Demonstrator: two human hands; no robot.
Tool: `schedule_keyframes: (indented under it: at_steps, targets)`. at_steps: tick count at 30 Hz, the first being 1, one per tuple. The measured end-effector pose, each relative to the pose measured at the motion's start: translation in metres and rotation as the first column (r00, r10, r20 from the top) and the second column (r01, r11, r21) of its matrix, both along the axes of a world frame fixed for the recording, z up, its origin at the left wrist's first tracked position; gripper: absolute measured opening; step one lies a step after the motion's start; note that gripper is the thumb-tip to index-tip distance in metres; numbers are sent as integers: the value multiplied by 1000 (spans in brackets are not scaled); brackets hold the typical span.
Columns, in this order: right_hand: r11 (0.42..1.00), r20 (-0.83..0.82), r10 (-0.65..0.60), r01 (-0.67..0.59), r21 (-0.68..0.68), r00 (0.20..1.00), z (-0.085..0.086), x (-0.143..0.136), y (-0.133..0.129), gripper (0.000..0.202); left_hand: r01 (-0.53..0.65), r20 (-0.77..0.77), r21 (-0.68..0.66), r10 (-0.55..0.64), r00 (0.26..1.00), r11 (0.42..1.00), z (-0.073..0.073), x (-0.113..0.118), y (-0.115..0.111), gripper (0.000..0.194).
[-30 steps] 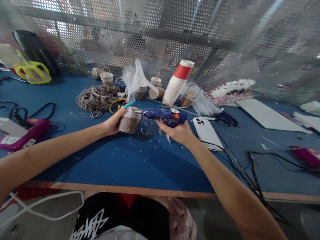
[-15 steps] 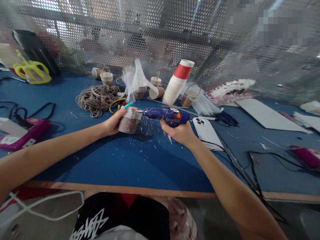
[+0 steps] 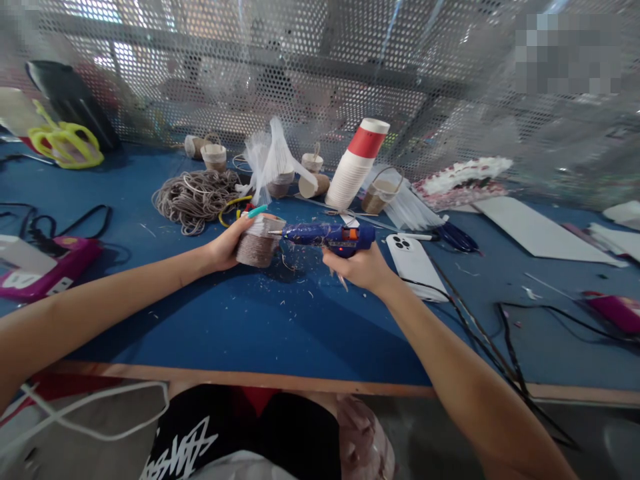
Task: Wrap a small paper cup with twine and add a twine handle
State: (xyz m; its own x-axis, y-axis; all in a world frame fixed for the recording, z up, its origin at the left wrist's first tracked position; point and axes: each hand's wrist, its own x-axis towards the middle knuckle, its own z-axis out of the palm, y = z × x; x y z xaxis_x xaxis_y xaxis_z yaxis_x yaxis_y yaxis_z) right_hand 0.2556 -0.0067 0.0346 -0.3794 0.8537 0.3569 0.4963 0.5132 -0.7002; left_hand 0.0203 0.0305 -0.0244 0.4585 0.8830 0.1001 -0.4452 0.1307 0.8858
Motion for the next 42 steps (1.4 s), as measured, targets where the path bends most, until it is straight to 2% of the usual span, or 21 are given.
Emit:
schedule_keyframes:
  at_steps: [13,24,33,42]
  targets:
    - [998,-55,-54,56,37,997,2,-1,0,16,35,10,-39,-34,999,999,0,0,-1,42]
    - [1000,58,6,-8,19,998,-1,4,4,20,-16,-41,-17,16,999,1000,5,2,-4,44]
    - [998,-65,-37,34,-53,997,6,-1,-2,18,-19,-65,-37,16,998,999,3,1,-4,45]
    - [1000,11,-1,2,-31,1000,-2,3,4,19,28,-57,-6,-29,998,1000,1,-2,0,50]
